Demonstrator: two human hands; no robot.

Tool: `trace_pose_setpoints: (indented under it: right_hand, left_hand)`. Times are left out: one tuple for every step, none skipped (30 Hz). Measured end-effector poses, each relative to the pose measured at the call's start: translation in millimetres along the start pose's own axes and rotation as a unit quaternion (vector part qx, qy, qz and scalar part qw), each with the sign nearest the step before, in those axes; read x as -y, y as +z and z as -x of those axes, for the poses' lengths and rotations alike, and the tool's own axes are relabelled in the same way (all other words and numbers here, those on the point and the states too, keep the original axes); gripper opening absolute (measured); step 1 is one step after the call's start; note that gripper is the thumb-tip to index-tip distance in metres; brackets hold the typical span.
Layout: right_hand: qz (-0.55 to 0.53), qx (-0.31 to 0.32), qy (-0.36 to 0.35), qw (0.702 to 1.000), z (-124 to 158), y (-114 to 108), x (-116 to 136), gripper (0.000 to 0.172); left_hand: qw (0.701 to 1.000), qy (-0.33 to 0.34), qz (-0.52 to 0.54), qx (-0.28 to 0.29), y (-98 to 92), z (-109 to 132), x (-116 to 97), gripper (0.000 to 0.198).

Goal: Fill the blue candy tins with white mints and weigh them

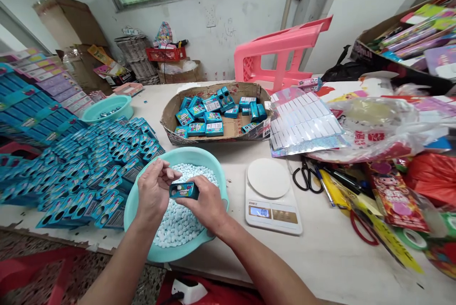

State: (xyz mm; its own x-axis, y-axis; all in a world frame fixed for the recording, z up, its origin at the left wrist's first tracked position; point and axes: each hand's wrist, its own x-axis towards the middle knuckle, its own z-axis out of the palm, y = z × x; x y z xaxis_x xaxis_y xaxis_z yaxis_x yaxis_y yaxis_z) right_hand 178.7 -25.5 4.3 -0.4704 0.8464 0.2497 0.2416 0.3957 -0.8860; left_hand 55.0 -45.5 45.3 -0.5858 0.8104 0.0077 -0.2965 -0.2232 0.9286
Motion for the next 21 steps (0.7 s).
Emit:
trace_pose_setpoints:
  right_hand:
    - [0.003,0.0,-0.004,1.0,0,-1,0,0.035]
    - [0.006,-0.001,-0.006,1.0,1,-1,1,0.036]
    - [0.008,-0.004,-0.008,1.0,1,-2,1,0.035]
    - [0.009,-0.009,-0.009,1.0,1,-3,1,0.035]
    - [0.006,-0.017,-0.009,1.0,1,-5,0,0.034]
    - [0.001,-0.025,-0.01,1.0,2,-6,0,0.033]
    - [-0.006,-0.032,-0.011,0.999,3,-7,0,0.032]
    - [-0.014,-0.037,-0.012,0.999,4,-8,0,0.031]
    - [-0.022,-0.042,-0.012,0.999,6,-8,-1,0.031]
    - [-0.032,-0.044,-0.011,0.998,9,-9,-1,0.031]
    - [-0.044,-0.047,-0.007,0.998,11,-10,-1,0.032]
    - [-0.058,-0.051,0.001,0.997,15,-12,-1,0.032]
    - [-0.078,-0.056,0.012,0.995,19,-16,-1,0.032]
    - [-0.102,-0.062,0.025,0.993,23,-21,-1,0.032]
    - [-0.128,-0.068,0.038,0.989,27,-29,-2,0.032]
    - [-0.154,-0.077,0.05,0.984,31,-39,-3,0.032]
    - [-0.174,-0.093,0.058,0.979,34,-51,-5,0.032]
    - [-0.186,-0.12,0.063,0.973,36,-65,-8,0.032]
    - [-0.187,-0.155,0.067,0.968,38,-80,-12,0.034]
    - [-0.179,-0.194,0.069,0.962,38,-95,-17,0.036]
    - [-0.163,-0.23,0.071,0.957,37,-110,-24,0.037]
  left_hand:
    - [1.0,0.014,-0.021,0.0,-0.9,1,1,0.022]
    - [0.998,0.032,-0.057,-0.001,-2.7,2,2,0.021]
    - [0.993,0.054,-0.107,0.002,-5.3,4,3,0.02]
    - [0.983,0.076,-0.167,0.012,-8.8,5,4,0.019]
    - [0.969,0.09,-0.228,0.031,-12.8,6,5,0.02]
    - [0.955,0.089,-0.278,0.059,-17.1,8,7,0.023]
    - [0.944,0.072,-0.31,0.089,-21.4,9,8,0.026]
    - [0.939,0.046,-0.321,0.114,-25.4,10,10,0.028]
    - [0.94,0.02,-0.316,0.128,-29.0,11,12,0.029]
    - [0.945,-0.001,-0.301,0.131,-32.2,12,13,0.03]
    - [0.95,-0.016,-0.284,0.127,-35.4,13,14,0.032]
    - [0.955,-0.025,-0.27,0.119,-38.8,14,14,0.035]
    - [0.959,-0.033,-0.26,0.109,-43.0,15,14,0.038]
    - [0.961,-0.043,-0.256,0.097,-48.4,16,14,0.042]
    - [0.96,-0.053,-0.262,0.085,-55.3,18,14,0.045]
    - [0.955,-0.061,-0.282,0.072,-63.5,19,13,0.049]
    - [0.945,-0.067,-0.314,0.059,-72.8,21,14,0.051]
    - [0.929,-0.066,-0.36,0.051,-82.5,22,15,0.051]
    - [0.91,-0.068,-0.405,0.049,-91.8,23,17,0.05]
    - [0.892,-0.071,-0.444,0.052,-100.0,24,20,0.049]
    - [0.875,-0.072,-0.475,0.062,-106.5,25,23,0.047]
